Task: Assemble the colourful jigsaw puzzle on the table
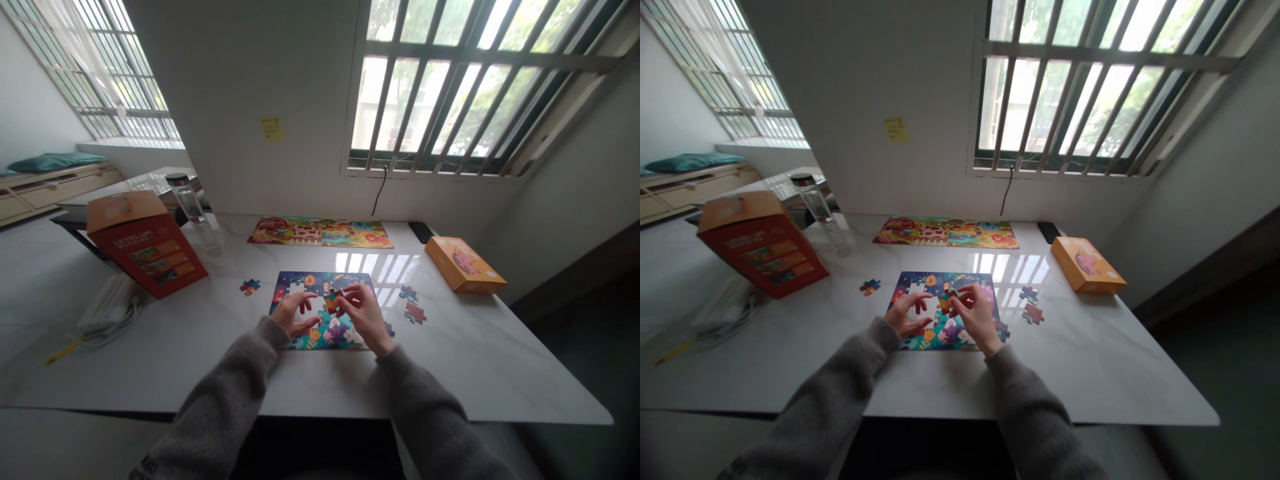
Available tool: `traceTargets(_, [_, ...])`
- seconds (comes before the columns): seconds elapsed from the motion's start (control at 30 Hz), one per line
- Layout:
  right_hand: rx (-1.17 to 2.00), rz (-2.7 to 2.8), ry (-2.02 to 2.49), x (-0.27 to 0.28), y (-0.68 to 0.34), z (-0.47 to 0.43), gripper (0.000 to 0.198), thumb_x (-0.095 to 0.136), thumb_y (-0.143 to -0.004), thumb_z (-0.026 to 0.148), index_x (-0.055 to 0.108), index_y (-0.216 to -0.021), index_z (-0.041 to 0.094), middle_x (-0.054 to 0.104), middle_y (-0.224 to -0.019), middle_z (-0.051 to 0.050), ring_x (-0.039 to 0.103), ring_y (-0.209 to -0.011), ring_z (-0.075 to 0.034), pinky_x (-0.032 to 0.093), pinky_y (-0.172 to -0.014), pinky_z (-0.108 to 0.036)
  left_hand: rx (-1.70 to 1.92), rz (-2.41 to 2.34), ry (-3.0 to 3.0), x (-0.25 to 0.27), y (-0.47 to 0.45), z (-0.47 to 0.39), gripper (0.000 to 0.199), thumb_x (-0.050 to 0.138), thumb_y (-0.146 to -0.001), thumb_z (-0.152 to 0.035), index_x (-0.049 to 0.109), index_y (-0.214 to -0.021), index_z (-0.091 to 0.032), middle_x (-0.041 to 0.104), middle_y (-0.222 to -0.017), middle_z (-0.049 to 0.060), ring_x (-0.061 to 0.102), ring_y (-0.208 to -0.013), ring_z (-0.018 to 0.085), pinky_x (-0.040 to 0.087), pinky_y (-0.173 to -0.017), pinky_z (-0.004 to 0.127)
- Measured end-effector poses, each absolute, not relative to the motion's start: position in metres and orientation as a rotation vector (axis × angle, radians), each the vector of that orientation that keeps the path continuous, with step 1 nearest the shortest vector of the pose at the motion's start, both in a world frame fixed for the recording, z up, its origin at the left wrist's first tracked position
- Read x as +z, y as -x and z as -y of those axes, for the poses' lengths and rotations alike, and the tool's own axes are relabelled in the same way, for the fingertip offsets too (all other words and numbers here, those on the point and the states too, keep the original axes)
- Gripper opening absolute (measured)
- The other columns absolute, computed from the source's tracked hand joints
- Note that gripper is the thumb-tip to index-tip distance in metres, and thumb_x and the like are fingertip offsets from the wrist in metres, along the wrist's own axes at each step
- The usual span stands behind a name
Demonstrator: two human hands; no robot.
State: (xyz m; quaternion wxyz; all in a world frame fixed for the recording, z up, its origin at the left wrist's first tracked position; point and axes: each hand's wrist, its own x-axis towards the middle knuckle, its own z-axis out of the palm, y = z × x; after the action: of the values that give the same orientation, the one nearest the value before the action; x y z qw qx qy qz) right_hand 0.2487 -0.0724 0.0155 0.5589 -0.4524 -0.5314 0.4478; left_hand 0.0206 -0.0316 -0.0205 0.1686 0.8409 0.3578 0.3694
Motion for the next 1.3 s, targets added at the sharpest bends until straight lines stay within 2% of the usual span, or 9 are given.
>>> traceTargets(0.13, [1.091,1.278,1.038,0.012,-0.232,0.068,0.042,0.072,-0.082,0.048,0.058,-0.114,0.024,0.064,-0.075,0.003,0.073,-0.068,-0.019,0.059,-0.069,-0.033,1.068,-1.041,-2.435,-0.021,-0.021,0.03,0.056,0.076,-0.08,-0.048,0.058,-0.126,-0.022,0.069,-0.089,0.002,0.061,-0.071,0.016,0.046,-0.079,0.035])
traceTargets(0.43, [1.068,1.399,1.051,-0.001,-0.231,0.067,0.033,0.069,-0.084,0.048,0.064,-0.1,0.02,0.07,-0.074,-0.001,0.07,-0.069,-0.018,0.056,-0.065,-0.031,1.071,-1.027,-2.524,-0.028,-0.02,0.023,0.046,0.074,-0.084,-0.043,0.062,-0.122,-0.021,0.068,-0.089,0.002,0.061,-0.068,0.016,0.046,-0.074,0.033])
traceTargets(0.63, [1.158,1.253,1.015,0.0,-0.233,0.068,0.033,0.075,-0.079,0.047,0.053,-0.087,0.023,0.069,-0.076,0.0,0.072,-0.073,-0.02,0.059,-0.072,-0.036,1.131,-1.082,-2.44,-0.015,-0.012,0.025,0.038,0.059,-0.093,-0.032,0.058,-0.13,-0.021,0.068,-0.089,0.003,0.061,-0.072,0.016,0.049,-0.078,0.033])
traceTargets(0.7, [1.112,1.208,1.018,0.002,-0.236,0.068,0.032,0.074,-0.079,0.042,0.053,-0.095,0.025,0.064,-0.071,0.003,0.069,-0.069,-0.019,0.058,-0.069,-0.035,1.251,-1.184,-2.356,-0.008,-0.005,0.026,0.031,0.056,-0.094,-0.029,0.062,-0.124,-0.02,0.068,-0.086,0.002,0.061,-0.071,0.015,0.049,-0.076,0.032])
traceTargets(0.8, [1.056,1.208,1.038,0.004,-0.239,0.068,0.041,0.069,-0.08,0.037,0.055,-0.118,0.027,0.059,-0.071,0.004,0.067,-0.066,-0.018,0.059,-0.066,-0.035,1.403,-1.31,-2.227,-0.003,0.004,0.025,0.023,0.053,-0.093,-0.027,0.067,-0.11,-0.019,0.067,-0.081,0.002,0.061,-0.068,0.016,0.049,-0.072,0.031])
traceTargets(0.93, [1.119,1.267,1.072,0.002,-0.238,0.07,0.034,0.068,-0.081,0.04,0.062,-0.111,0.025,0.066,-0.079,0.0,0.072,-0.078,-0.022,0.06,-0.072,-0.038,1.282,-1.217,-2.37,-0.01,0.003,0.025,0.02,0.057,-0.091,-0.029,0.069,-0.103,-0.02,0.067,-0.079,0.002,0.062,-0.072,0.018,0.048,-0.077,0.035])
traceTargets(1.0, [1.126,1.297,1.08,-0.001,-0.235,0.071,0.03,0.07,-0.081,0.042,0.061,-0.104,0.024,0.07,-0.08,-0.002,0.073,-0.08,-0.023,0.059,-0.073,-0.038,1.145,-1.12,-2.494,-0.016,-0.004,0.027,0.026,0.065,-0.086,-0.035,0.068,-0.108,-0.021,0.068,-0.082,0.003,0.062,-0.076,0.019,0.046,-0.081,0.037])
traceTargets(1.13, [1.116,1.359,1.115,-0.007,-0.231,0.073,0.03,0.073,-0.081,0.046,0.057,-0.093,0.023,0.072,-0.076,-0.003,0.073,-0.074,-0.023,0.057,-0.07,-0.037,1.019,-1.047,-2.586,-0.024,-0.014,0.028,0.055,0.077,-0.076,-0.046,0.063,-0.122,-0.021,0.068,-0.091,0.005,0.062,-0.083,0.023,0.046,-0.082,0.038])
traceTargets(1.3, [1.195,1.386,1.094,-0.011,-0.226,0.077,0.032,0.07,-0.083,0.051,0.053,-0.086,0.023,0.072,-0.074,-0.002,0.072,-0.069,-0.021,0.056,-0.066,-0.033,1.074,-0.989,-2.607,-0.026,-0.015,0.028,0.06,0.074,-0.079,-0.044,0.058,-0.133,-0.02,0.065,-0.115,0.012,0.061,-0.104,0.028,0.048,-0.092,0.041])
